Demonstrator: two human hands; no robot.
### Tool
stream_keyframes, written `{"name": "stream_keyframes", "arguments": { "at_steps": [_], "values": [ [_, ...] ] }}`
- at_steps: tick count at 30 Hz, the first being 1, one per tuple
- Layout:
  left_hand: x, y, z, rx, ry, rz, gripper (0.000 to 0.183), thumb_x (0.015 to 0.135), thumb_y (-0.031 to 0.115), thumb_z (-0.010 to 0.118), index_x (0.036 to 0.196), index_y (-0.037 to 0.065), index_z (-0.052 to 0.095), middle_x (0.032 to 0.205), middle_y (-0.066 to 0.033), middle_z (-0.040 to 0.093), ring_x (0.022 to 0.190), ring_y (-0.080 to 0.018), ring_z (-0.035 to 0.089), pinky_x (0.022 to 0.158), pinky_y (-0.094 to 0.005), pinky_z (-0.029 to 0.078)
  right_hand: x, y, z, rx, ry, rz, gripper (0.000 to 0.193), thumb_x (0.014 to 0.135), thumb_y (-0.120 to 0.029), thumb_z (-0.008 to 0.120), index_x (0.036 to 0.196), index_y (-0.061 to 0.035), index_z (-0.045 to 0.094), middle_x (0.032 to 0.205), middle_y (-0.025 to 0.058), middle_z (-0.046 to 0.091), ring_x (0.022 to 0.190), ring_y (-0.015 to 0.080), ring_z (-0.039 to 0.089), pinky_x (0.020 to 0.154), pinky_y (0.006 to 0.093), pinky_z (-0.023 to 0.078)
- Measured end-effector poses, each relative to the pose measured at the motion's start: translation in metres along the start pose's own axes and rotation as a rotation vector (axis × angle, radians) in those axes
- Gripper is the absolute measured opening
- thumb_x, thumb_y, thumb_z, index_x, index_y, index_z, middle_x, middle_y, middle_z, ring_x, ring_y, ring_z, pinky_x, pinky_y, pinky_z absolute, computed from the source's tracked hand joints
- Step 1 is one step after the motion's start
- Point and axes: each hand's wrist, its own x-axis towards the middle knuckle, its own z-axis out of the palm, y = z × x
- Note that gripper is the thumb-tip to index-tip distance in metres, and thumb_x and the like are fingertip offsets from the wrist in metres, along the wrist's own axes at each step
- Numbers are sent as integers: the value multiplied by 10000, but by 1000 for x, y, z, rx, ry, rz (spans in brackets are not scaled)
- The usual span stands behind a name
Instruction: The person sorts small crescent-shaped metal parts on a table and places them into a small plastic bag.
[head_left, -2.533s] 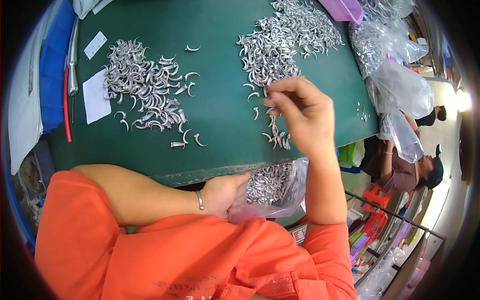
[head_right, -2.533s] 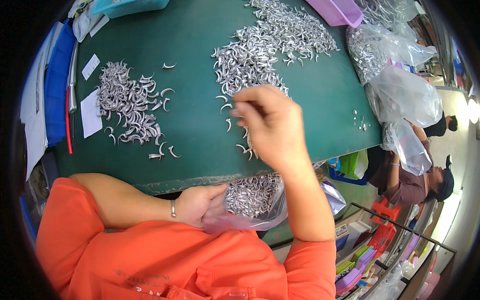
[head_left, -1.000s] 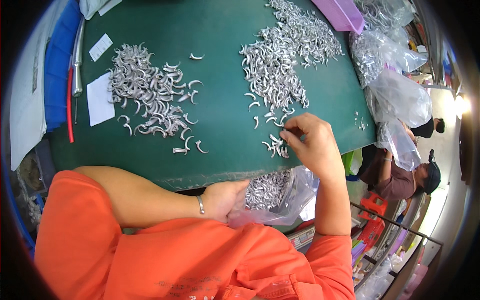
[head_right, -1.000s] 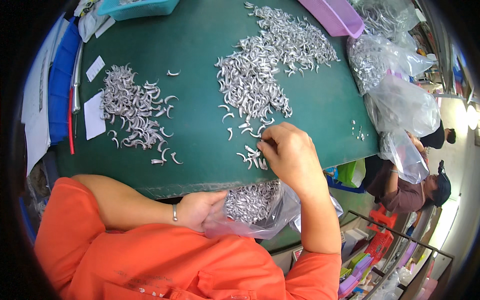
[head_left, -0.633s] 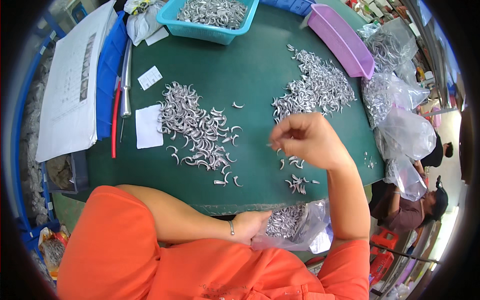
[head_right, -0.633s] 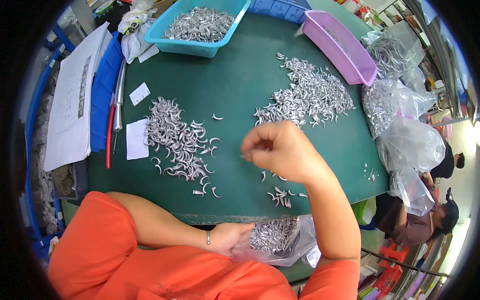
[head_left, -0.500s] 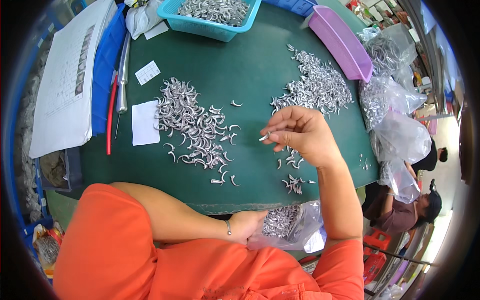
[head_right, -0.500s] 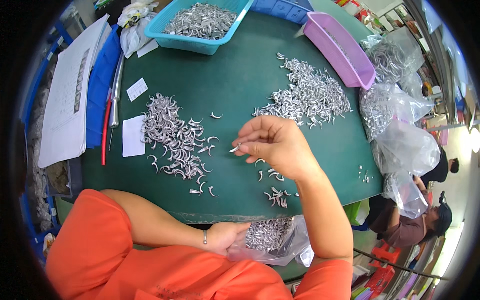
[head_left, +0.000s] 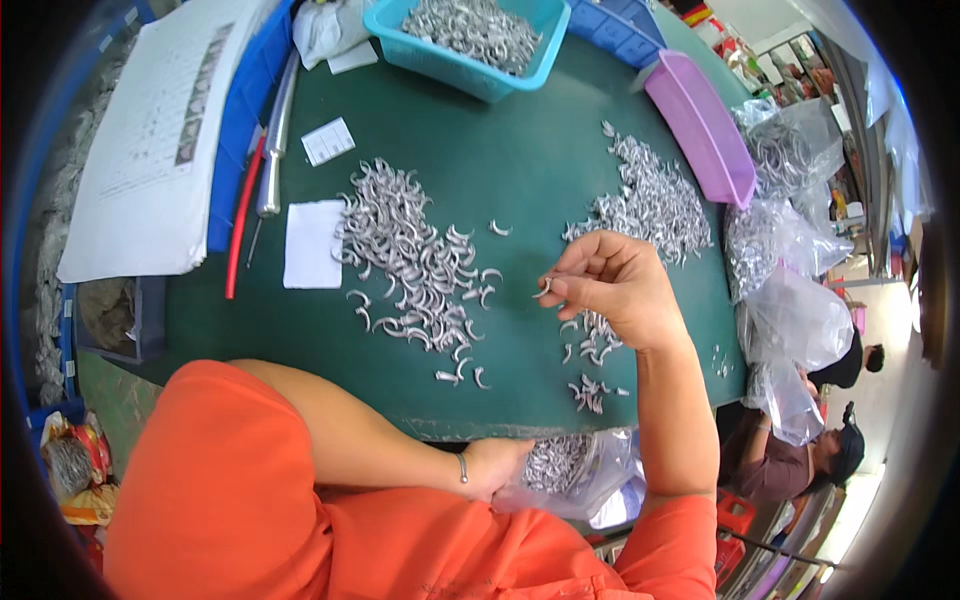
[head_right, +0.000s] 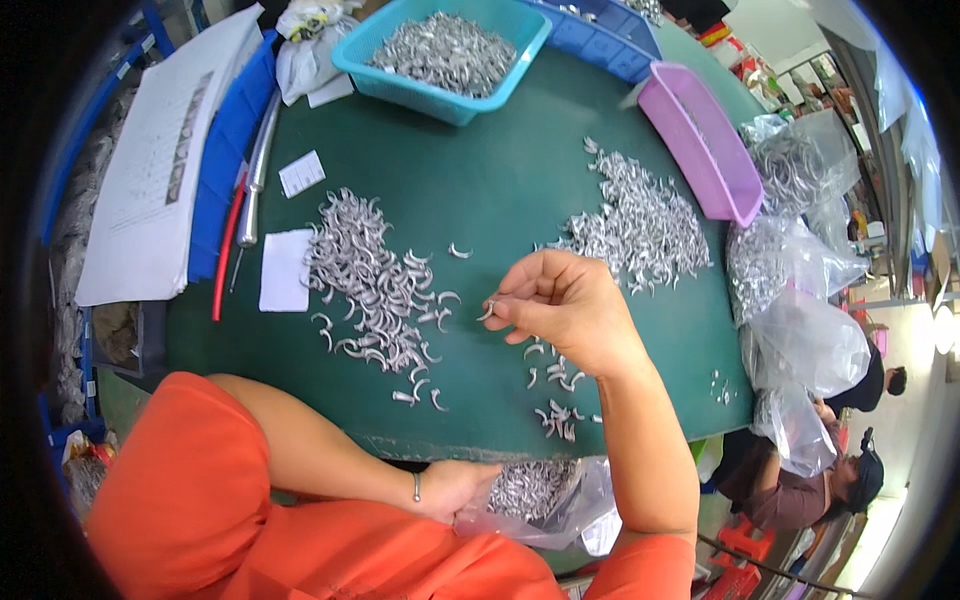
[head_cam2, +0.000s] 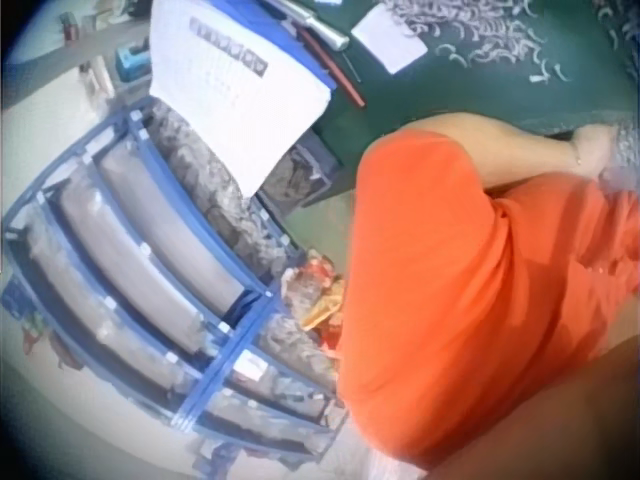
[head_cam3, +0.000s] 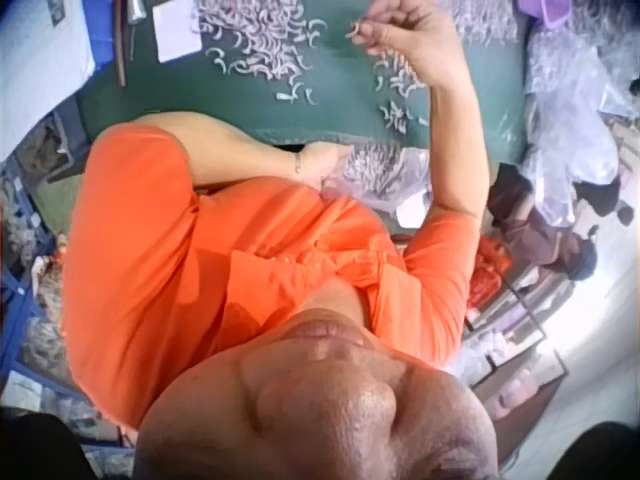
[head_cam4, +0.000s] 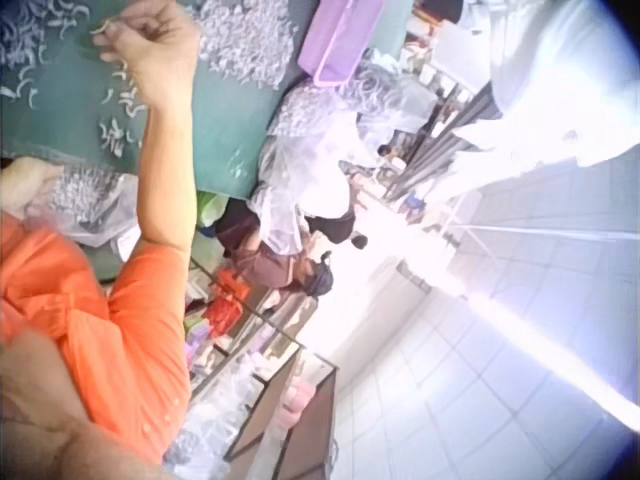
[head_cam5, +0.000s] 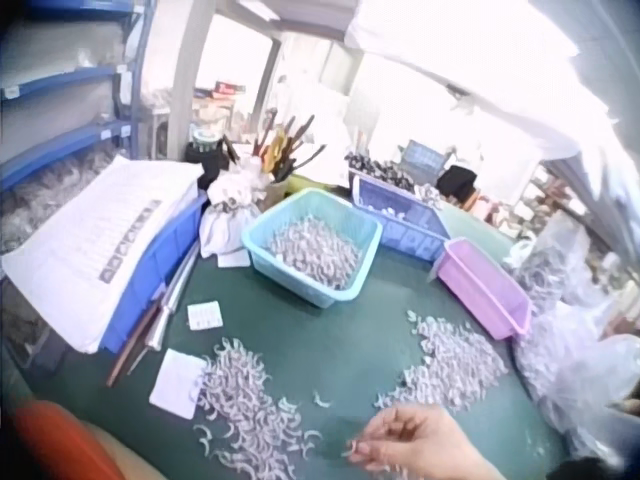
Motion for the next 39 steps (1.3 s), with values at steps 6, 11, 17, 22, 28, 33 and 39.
{"name": "stream_keyframes", "arguments": {
  "at_steps": [6,11,17,22,28,33,39],
  "values": [
    [42,-22,-14,-54,-45,-26,409,1039,318,368,664,165,424,522,29,291,414,-124,236,407,-308,201,42,-64,6,407,310,-427,137,880,7,618,1002,63,645,991,148,696,899,189,676,787,304,555],
    [2,-1,-15,-74,-121,-11,410,1024,323,412,640,180,380,522,32,266,422,-120,249,388,-276,221,-7,-14,-9,-678,27,-601,313,746,129,542,1018,27,660,1033,141,686,949,309,660,863,364,525],
    [1,7,-18,-58,-144,-29,365,1032,318,377,711,167,461,534,22,353,422,-126,311,397,-291,264,-92,77,-37,-688,-35,-487,478,577,192,496,970,-4,685,1030,145,684,1008,324,633,913,390,497],
    [-16,17,-3,-89,-76,-61,276,1040,291,376,811,164,462,530,29,333,444,-110,313,384,-255,234,-130,108,-44,-755,391,-460,492,707,182,451,1109,-13,655,1139,148,660,1101,322,603,981,384,450],
    [-3,3,-31,-169,-287,-20,226,1032,271,383,991,135,560,698,37,525,526,-107,450,416,-270,339,-168,133,-34,-619,791,-300,207,838,22,646,1043,-5,666,1002,114,649,910,211,610,789,310,485],
    [-6,6,-32,-161,-337,-60,196,1021,265,421,1055,152,577,815,39,580,594,-101,500,425,-273,350,-168,138,-25,-769,633,-359,231,741,1,739,959,-22,667,951,122,617,879,285,600,754,352,493],
    [-15,17,-7,-50,33,-88,194,1015,281,441,1104,161,566,878,24,597,678,-125,564,554,-312,502,-167,118,-18,-761,553,-442,254,744,8,723,988,-31,665,989,125,631,895,295,608,784,363,492]
  ]
}}
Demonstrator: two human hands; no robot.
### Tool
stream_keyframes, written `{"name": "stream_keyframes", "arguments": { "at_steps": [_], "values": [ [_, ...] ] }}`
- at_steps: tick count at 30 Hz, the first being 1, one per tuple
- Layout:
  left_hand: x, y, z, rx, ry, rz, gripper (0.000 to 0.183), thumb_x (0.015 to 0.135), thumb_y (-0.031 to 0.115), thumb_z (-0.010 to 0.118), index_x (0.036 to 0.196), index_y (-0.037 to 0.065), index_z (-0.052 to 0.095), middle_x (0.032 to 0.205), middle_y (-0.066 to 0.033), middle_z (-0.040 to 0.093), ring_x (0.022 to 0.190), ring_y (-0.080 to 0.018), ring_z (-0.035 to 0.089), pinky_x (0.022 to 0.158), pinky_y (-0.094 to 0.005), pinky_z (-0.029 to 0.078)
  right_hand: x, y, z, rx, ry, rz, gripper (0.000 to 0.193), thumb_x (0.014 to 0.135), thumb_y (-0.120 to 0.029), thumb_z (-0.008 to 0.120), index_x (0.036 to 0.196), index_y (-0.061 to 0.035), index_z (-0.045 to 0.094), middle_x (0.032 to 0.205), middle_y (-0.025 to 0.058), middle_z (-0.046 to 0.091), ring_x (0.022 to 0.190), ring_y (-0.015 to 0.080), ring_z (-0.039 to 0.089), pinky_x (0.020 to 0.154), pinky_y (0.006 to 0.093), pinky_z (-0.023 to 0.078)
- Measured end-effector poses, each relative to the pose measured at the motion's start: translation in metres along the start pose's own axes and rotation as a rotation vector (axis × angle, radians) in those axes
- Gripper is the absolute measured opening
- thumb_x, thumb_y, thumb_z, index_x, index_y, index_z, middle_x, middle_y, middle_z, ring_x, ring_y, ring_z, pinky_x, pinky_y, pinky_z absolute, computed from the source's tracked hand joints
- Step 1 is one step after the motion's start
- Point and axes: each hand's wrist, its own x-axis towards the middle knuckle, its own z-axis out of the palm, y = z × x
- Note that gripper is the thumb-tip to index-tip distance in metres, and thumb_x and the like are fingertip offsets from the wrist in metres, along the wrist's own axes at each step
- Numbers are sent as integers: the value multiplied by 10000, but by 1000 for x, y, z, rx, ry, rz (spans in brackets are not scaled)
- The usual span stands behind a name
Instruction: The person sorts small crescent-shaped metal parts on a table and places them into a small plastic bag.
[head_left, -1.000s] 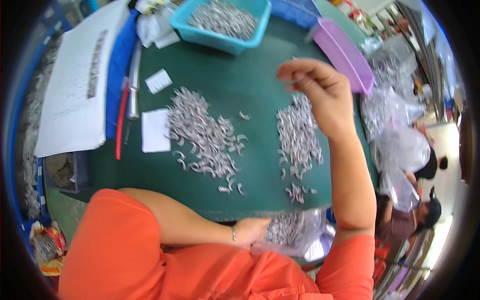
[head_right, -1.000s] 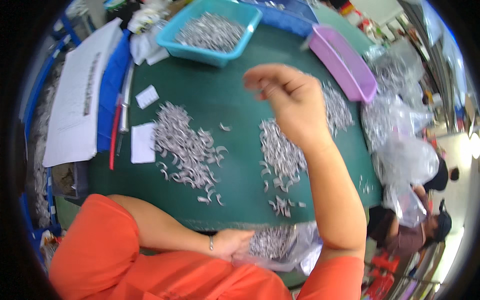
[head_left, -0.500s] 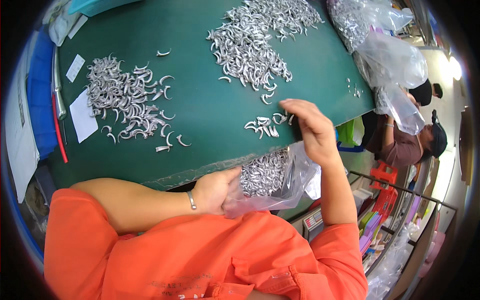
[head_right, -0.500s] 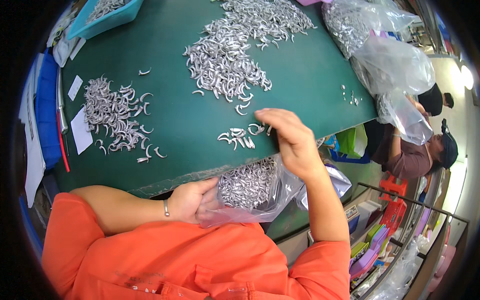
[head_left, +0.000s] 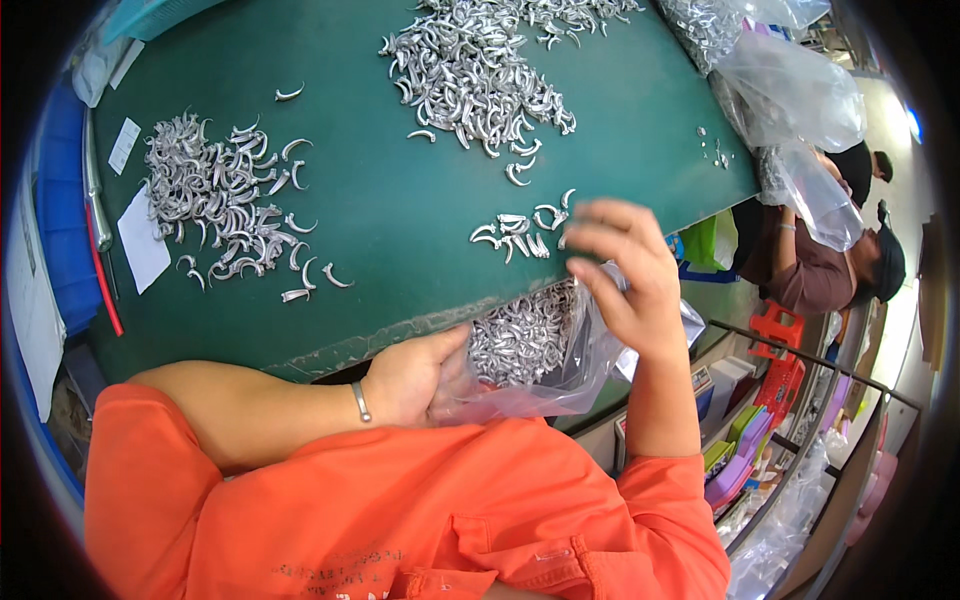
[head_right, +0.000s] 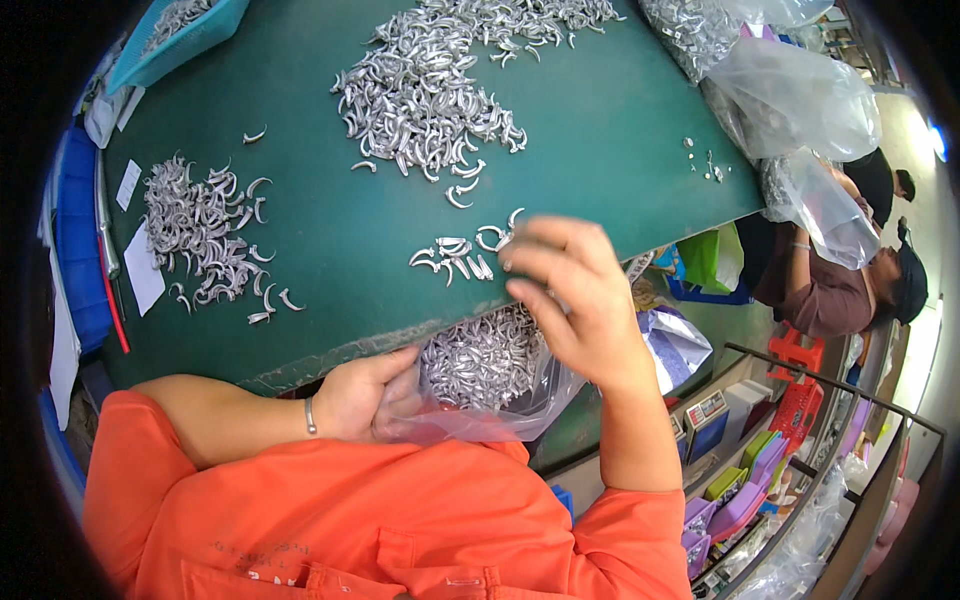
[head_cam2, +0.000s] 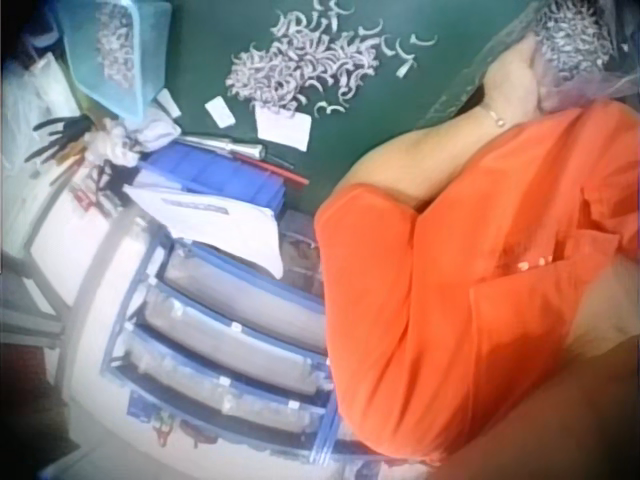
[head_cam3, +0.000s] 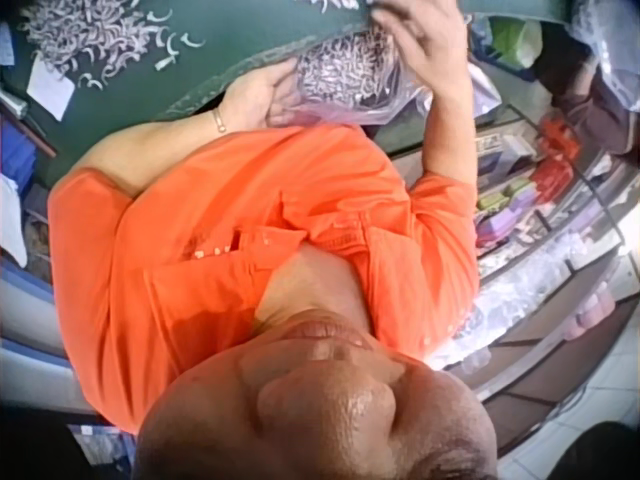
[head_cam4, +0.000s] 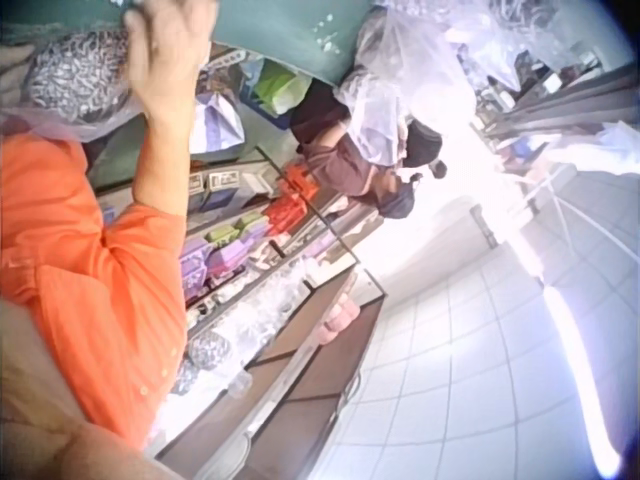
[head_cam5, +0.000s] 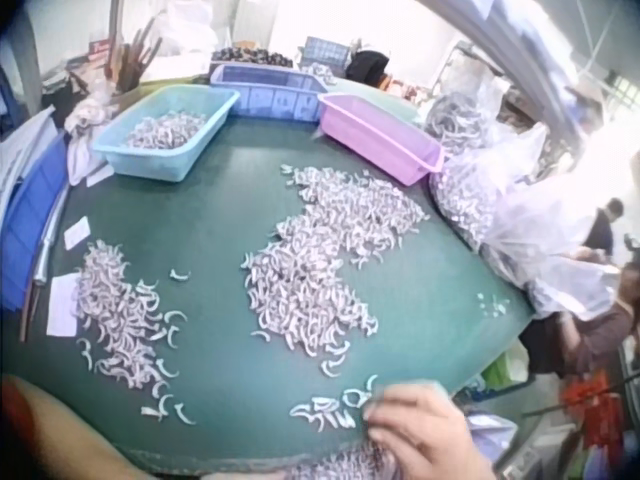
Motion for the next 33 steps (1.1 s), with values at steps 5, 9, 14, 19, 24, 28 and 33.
{"name": "stream_keyframes", "arguments": {
  "at_steps": [5,9,14,19,24,28,33],
  "values": [
    [34,-21,-47,-528,-971,-46,305,1021,272,425,1286,147,510,1222,-14,590,1056,-190,612,819,-390,554,-5,8,12,18,-78,35,225,753,-15,734,969,-33,673,969,107,641,879,284,628,760,354,512],
    [36,-21,-45,-546,-991,-70,319,1023,265,415,1297,127,502,1233,-26,591,1080,-198,612,855,-394,548,-18,-1,-3,396,-427,20,219,753,-42,755,960,-39,683,938,112,639,853,278,637,743,353,522],
    [33,-18,-36,-584,-1109,-20,333,1026,248,400,1307,93,487,1255,-38,579,1115,-209,598,912,-381,524,5,-15,10,311,-231,0,226,749,-70,765,956,-37,681,955,110,618,872,298,600,759,371,497],
    [35,-21,-28,-638,-1228,-10,341,1027,252,386,1314,94,482,1281,-43,566,1162,-206,569,927,-395,514,1,-6,9,274,-350,-118,252,702,-68,795,931,-39,695,933,85,618,800,267,583,724,365,473],
    [22,-15,-6,-701,-1339,-18,350,1031,254,360,1322,98,475,1304,-39,553,1187,-207,550,963,-408,490,15,-12,24,108,-44,23,416,693,-108,813,1073,-34,661,982,105,603,837,242,578,727,335,468],
    [28,-17,-12,-426,-634,-27,164,1025,306,393,1004,146,424,936,-2,392,828,-154,389,697,-335,341,26,-17,41,-74,-112,-150,367,705,-125,794,1042,-48,670,1018,112,582,883,282,563,762,343,453],
    [22,-16,-32,-450,-959,75,280,1030,278,375,1186,118,543,1077,-36,628,940,-166,624,752,-360,537,10,-16,15,410,-537,-116,100,762,-52,735,843,-45,678,792,76,611,769,269,582,697,367,468]
  ]
}}
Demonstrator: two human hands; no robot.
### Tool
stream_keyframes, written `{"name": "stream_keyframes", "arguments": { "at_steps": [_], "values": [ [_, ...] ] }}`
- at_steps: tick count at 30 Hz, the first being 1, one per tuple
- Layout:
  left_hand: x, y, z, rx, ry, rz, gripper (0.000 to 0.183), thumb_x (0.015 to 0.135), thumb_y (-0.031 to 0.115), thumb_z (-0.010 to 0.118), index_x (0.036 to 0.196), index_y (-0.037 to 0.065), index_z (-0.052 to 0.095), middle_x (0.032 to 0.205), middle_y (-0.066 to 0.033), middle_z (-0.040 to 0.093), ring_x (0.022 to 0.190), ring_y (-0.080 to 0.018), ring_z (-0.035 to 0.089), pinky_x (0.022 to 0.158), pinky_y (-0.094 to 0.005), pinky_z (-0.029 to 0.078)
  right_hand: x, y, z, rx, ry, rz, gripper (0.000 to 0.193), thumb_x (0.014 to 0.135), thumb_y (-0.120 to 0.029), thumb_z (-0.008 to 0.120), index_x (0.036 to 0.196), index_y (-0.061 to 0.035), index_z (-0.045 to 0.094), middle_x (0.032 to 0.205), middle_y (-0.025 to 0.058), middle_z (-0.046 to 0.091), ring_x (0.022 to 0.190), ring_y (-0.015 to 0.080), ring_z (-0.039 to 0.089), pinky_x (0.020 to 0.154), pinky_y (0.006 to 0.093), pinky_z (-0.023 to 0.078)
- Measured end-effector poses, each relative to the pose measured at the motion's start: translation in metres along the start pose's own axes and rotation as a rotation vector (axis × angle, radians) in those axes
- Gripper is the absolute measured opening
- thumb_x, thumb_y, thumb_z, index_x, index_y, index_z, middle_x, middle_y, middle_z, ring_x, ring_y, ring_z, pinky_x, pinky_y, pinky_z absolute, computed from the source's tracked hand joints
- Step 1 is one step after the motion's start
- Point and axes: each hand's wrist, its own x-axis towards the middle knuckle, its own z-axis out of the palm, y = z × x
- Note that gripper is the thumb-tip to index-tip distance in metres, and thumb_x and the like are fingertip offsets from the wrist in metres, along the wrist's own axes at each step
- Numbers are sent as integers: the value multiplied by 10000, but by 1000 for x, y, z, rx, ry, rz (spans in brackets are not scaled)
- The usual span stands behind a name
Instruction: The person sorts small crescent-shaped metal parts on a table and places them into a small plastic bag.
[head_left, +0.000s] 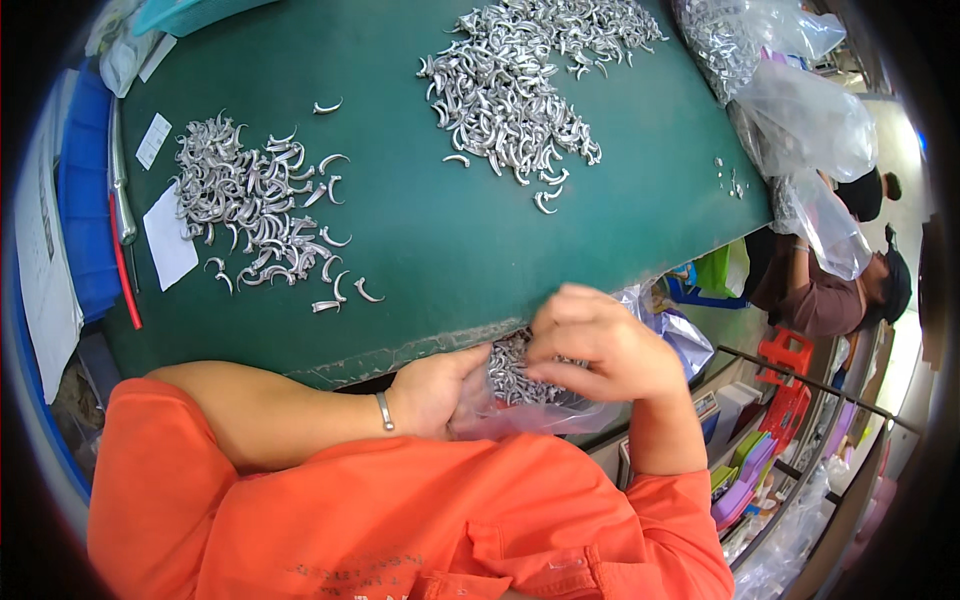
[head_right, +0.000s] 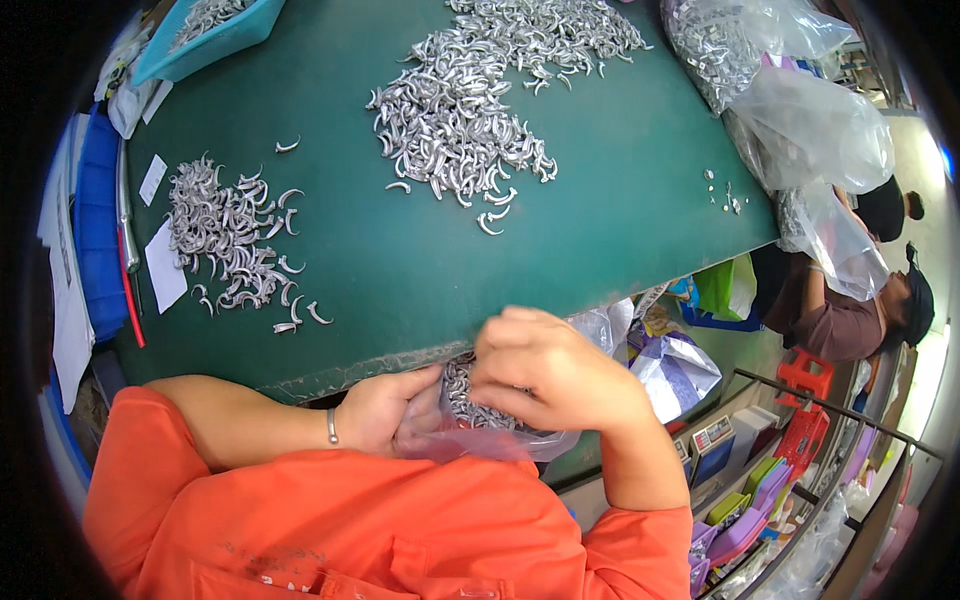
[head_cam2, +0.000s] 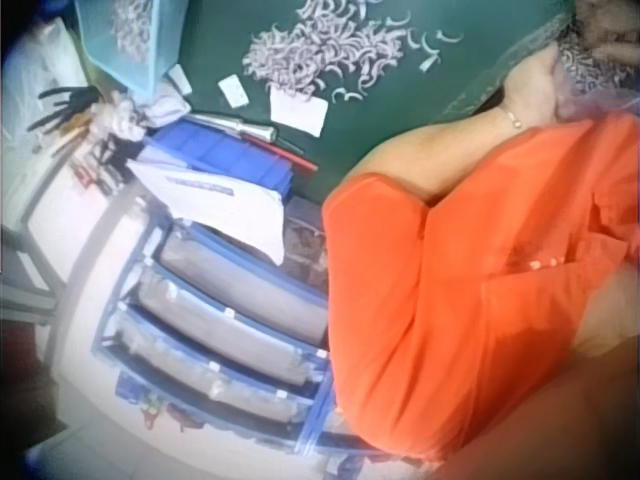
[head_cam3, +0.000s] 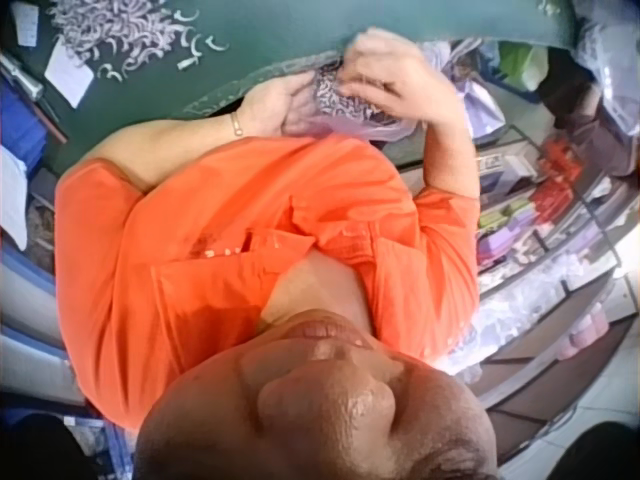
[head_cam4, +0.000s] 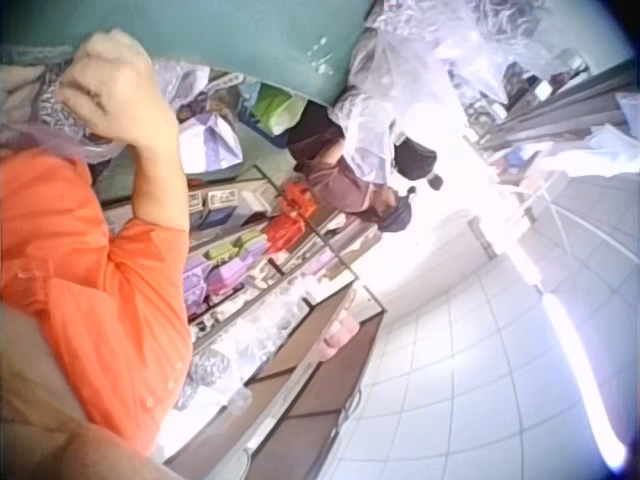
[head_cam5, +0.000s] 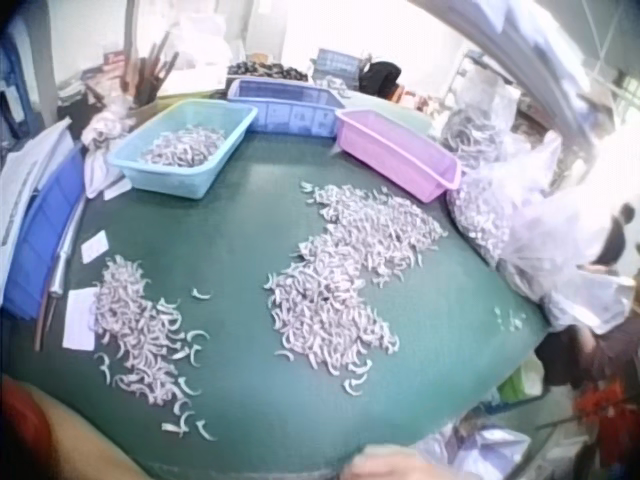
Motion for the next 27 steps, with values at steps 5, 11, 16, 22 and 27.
{"name": "stream_keyframes", "arguments": {
  "at_steps": [5,11,16,22,27],
  "values": [
    [24,-7,54,468,960,-39,324,1035,290,379,729,194,425,514,50,275,430,-85,263,411,-246,244,25,19,-15,-416,536,102,144,774,-25,709,909,-29,657,880,117,603,830,296,583,740,372,478],
    [28,-9,63,433,982,-24,346,1038,288,374,710,188,425,520,48,299,433,-88,268,396,-256,231,43,25,-6,-496,556,56,127,761,-29,714,859,-18,634,868,118,580,818,309,556,744,394,469],
    [5,-3,25,323,455,-56,352,1029,317,371,1288,122,509,1156,6,623,879,-129,618,586,-264,485,60,9,-3,-330,500,82,136,779,-26,711,890,-1,636,926,147,598,826,307,588,709,372,491],
    [32,-8,70,266,942,-38,217,1015,301,442,872,169,539,575,42,371,496,-89,327,430,-245,237,115,-2,13,-337,480,-177,357,764,49,635,1120,16,631,1147,166,626,1029,334,613,875,391,499],
    [22,-7,40,372,921,-82,234,1039,313,365,994,164,539,721,49,521,503,-99,376,403,-276,253,68,27,-16,-379,260,-141,392,717,72,537,1086,9,655,1151,143,641,1079,346,584,947,418,454]
  ]
}}
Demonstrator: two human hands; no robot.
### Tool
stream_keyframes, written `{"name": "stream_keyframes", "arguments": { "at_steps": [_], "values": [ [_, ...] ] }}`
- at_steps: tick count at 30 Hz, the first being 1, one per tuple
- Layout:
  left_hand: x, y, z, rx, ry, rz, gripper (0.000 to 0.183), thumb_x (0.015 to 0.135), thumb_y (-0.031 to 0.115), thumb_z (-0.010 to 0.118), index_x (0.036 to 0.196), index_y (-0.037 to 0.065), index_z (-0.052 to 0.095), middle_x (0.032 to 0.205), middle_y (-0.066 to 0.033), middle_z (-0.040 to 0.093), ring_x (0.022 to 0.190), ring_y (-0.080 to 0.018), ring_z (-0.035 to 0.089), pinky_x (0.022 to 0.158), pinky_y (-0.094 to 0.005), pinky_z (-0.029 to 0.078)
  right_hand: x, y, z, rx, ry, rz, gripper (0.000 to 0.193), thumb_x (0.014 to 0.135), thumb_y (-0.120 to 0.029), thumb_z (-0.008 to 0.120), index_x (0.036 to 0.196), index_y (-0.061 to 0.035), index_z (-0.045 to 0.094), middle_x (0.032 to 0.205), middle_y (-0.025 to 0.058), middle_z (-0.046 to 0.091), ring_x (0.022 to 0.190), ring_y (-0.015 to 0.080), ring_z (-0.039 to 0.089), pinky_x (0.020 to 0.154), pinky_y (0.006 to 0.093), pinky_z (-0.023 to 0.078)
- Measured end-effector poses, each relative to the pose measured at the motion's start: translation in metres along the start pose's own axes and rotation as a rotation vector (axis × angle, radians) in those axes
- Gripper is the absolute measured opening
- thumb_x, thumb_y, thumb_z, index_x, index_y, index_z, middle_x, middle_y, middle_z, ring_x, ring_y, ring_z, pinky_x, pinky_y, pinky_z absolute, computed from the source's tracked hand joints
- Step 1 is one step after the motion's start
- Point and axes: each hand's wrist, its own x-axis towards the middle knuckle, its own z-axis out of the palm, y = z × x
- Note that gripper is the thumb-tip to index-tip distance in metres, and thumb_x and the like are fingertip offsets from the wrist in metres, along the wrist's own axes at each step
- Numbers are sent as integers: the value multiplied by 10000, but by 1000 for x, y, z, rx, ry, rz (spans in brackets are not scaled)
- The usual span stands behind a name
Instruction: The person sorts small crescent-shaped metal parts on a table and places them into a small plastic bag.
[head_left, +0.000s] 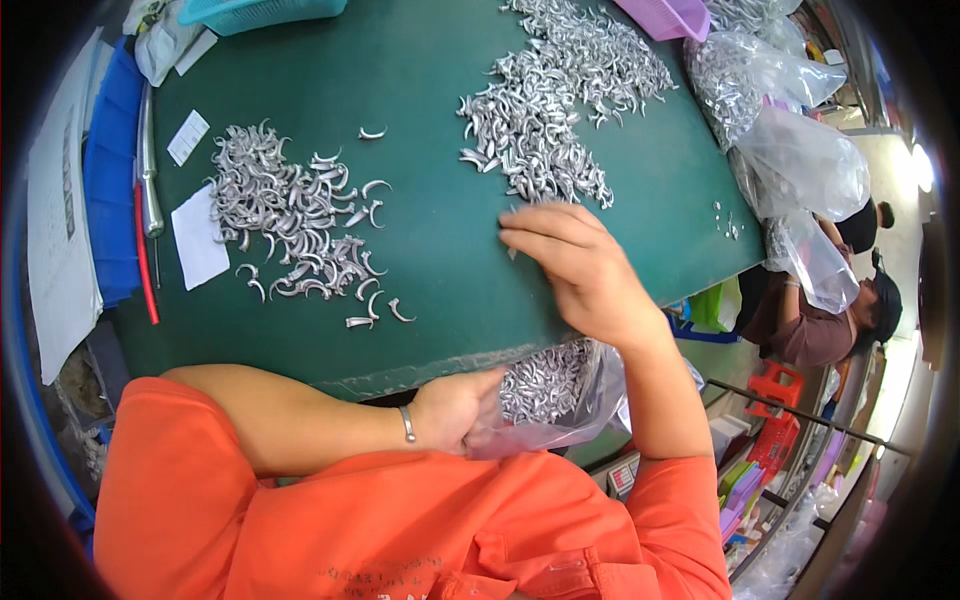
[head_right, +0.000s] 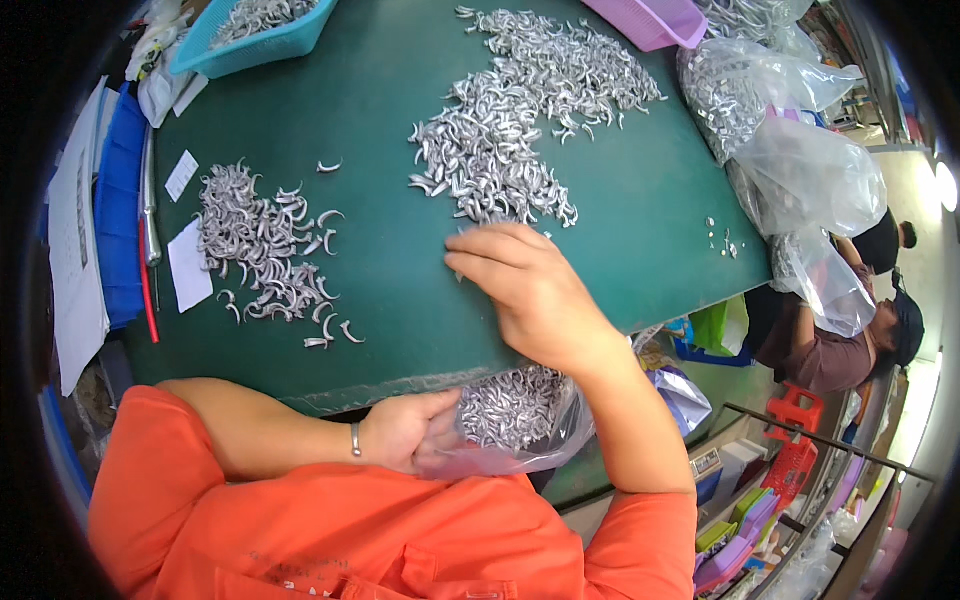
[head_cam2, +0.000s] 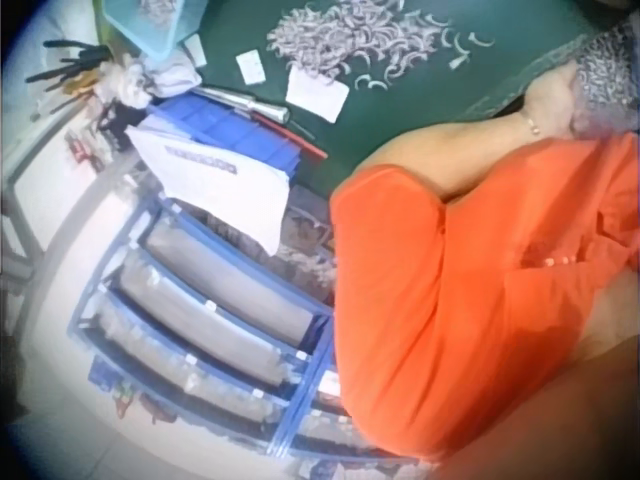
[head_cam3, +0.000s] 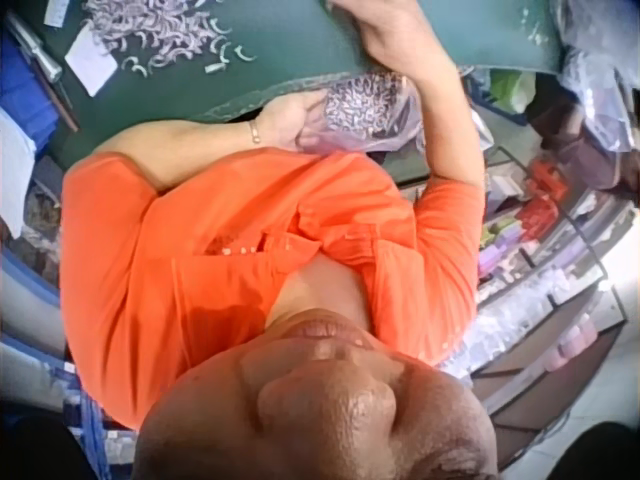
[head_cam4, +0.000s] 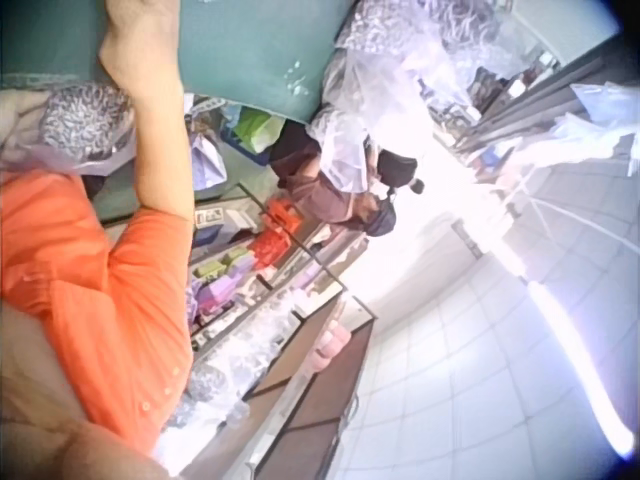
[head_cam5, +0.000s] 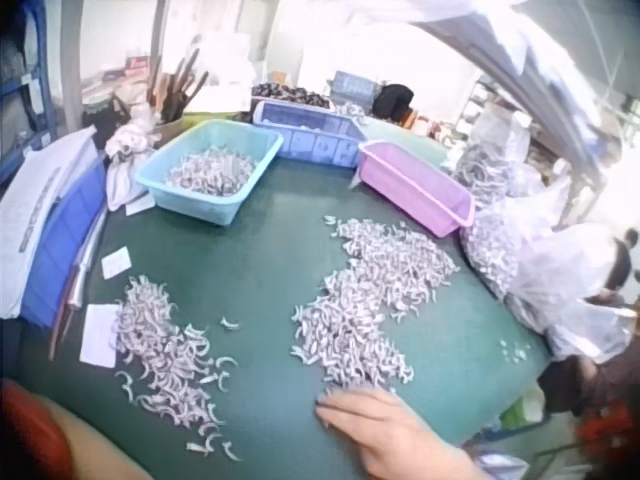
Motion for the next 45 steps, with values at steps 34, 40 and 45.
{"name": "stream_keyframes", "arguments": {
  "at_steps": [34,40,45],
  "values": [
    [-19,8,26,-17,139,52,333,1028,314,402,723,183,435,516,43,299,435,-87,274,397,-251,235,-90,-28,-16,7,39,198,262,696,-43,766,939,-56,666,975,97,604,851,297,565,750,377,461],
    [-19,6,25,-8,119,61,333,1028,317,402,725,184,438,513,46,282,435,-84,266,402,-247,228,-66,-43,-18,-63,83,209,362,684,-106,787,1017,-48,660,1047,100,611,937,320,572,816,396,481],
    [-17,10,28,-78,128,24,332,1031,296,397,721,182,430,506,46,280,434,-85,271,400,-251,231,-79,-31,-4,-30,55,125,296,687,-63,775,948,-30,639,995,105,619,874,311,586,764,394,489]
  ]
}}
